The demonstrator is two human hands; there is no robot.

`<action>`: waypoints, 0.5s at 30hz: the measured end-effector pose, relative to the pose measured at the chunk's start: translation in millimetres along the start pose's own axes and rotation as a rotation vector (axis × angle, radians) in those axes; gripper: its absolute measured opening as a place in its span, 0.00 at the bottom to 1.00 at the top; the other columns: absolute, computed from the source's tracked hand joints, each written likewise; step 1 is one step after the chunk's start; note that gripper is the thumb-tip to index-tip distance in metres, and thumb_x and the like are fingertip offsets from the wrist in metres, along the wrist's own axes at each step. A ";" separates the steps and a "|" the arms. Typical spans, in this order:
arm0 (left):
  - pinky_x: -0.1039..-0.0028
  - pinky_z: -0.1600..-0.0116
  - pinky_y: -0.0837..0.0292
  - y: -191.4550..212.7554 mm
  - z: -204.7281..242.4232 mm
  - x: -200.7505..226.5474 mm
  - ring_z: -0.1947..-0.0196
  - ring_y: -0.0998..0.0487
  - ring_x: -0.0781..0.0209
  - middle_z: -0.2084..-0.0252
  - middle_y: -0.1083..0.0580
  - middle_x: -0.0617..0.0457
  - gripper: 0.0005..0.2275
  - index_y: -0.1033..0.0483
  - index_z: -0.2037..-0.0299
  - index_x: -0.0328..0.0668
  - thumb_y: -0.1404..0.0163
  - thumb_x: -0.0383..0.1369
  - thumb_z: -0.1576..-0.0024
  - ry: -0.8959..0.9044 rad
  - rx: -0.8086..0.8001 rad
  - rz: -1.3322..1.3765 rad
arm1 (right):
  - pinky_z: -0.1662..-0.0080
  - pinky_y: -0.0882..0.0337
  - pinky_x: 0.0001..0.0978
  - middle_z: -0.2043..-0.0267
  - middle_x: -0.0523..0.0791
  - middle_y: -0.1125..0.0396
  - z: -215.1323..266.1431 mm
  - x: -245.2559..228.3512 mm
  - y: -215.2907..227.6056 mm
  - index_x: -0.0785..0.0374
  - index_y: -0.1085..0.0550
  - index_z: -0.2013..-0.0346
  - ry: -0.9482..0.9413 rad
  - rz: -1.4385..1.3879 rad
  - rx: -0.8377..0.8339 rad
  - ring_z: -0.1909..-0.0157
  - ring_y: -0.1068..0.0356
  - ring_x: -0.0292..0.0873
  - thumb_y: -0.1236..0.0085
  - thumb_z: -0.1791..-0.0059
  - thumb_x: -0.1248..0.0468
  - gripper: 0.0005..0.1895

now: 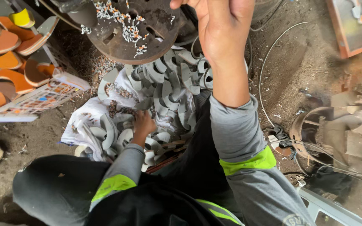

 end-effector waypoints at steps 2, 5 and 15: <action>0.46 0.37 0.42 -4.5 -1.8 12.7 0.35 0.38 0.38 0.37 0.36 0.36 0.29 0.37 0.40 0.35 0.41 0.40 0.49 0.163 0.072 0.042 | 0.54 0.23 0.43 0.55 0.49 0.29 -1.8 -2.8 -2.3 0.68 0.31 0.52 -0.003 0.010 -0.008 0.56 0.25 0.48 0.56 0.36 0.62 0.10; 0.49 0.34 0.43 -3.5 -4.3 20.8 0.36 0.35 0.41 0.37 0.34 0.38 0.32 0.37 0.39 0.32 0.40 0.41 0.49 0.361 0.143 0.046 | 0.54 0.24 0.41 0.52 0.50 0.29 0.0 -7.7 -3.4 0.66 0.31 0.48 -0.021 0.040 -0.036 0.52 0.25 0.48 0.56 0.35 0.59 0.11; 0.48 0.34 0.44 8.4 -10.3 17.7 0.41 0.30 0.45 0.45 0.27 0.43 0.32 0.34 0.44 0.40 0.36 0.48 0.54 0.439 0.072 0.030 | 0.55 0.26 0.39 0.53 0.51 0.30 -5.8 -13.9 -6.6 0.68 0.31 0.49 -0.071 0.075 -0.025 0.52 0.26 0.47 0.55 0.34 0.56 0.15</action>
Point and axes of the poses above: each hand's wrist, its own z-axis away from the middle knuckle, its own y-axis out of the back of the hand, x = y × z, the point moved 2 cm from there along -z, towards the middle knuckle
